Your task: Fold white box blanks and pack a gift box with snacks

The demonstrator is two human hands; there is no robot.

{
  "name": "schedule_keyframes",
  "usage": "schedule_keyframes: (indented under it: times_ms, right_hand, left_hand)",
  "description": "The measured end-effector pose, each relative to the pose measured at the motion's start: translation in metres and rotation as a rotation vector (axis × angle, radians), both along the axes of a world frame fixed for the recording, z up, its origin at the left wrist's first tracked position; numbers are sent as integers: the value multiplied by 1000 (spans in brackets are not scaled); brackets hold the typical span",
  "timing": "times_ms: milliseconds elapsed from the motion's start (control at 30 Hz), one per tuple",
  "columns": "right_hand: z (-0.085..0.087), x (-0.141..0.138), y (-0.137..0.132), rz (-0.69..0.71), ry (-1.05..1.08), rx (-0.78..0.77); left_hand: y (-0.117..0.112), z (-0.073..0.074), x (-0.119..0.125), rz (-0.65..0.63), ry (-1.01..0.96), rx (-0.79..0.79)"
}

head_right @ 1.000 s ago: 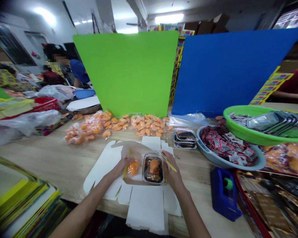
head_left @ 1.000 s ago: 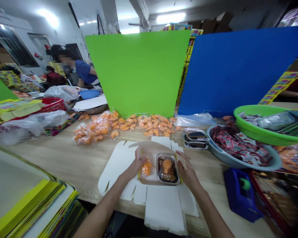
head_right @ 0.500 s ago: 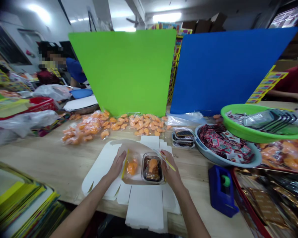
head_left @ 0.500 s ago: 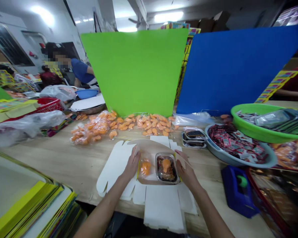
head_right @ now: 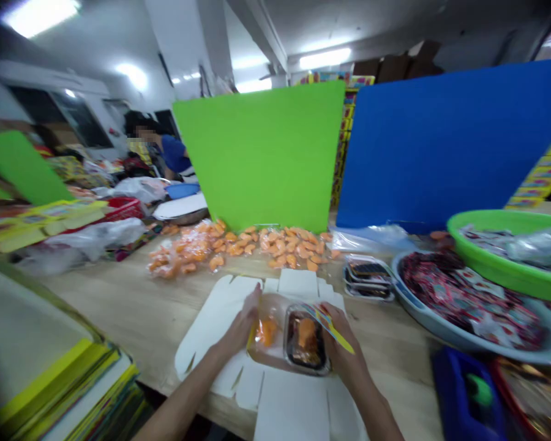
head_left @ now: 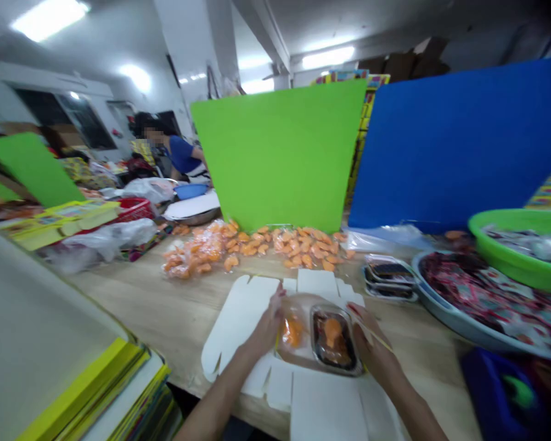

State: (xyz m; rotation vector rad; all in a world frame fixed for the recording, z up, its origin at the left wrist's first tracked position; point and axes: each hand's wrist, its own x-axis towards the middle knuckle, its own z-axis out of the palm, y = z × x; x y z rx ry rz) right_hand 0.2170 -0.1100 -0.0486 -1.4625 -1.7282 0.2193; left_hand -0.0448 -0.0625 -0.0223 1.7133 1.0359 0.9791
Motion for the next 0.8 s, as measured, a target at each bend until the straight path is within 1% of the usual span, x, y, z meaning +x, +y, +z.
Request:
schedule_keyframes:
  times_ms: [67, 133, 200, 267, 300, 333, 400, 533, 633, 700, 800]
  right_hand:
    - [-14, 9, 5, -3, -4, 22]
    - [-32, 21, 16, 38, -21, 65]
    - [-47, 31, 30, 88, -14, 103]
    - [-53, 38, 38, 108, 2, 80]
    - [-53, 41, 38, 121, -3, 54]
    - [-49, 42, 35, 142, -20, 31]
    - [-36, 43, 23, 189, -66, 6]
    - [-1, 41, -14, 292, -104, -62]
    - [20, 38, -34, 343, -102, -110]
    - [27, 36, -41, 363, -96, -117]
    - [28, 35, -43, 352, -78, -107]
  left_hand:
    - [3, -8, -7, -62, 44, 122]
    - [7, -12, -14, -116, 91, 164]
    - [10, -11, -20, -175, 123, 189]
    - [11, -8, -23, -223, 131, 204]
    - [11, -6, -24, -248, 135, 207]
    - [10, -5, -25, -274, 139, 208]
    - [7, -2, -28, -324, 155, 211]
    - [-1, 5, -32, -434, 231, 224]
    - [-8, 12, -33, -465, 302, 223]
    - [-14, 15, -34, -456, 330, 238]
    - [-20, 15, -34, -460, 347, 254]
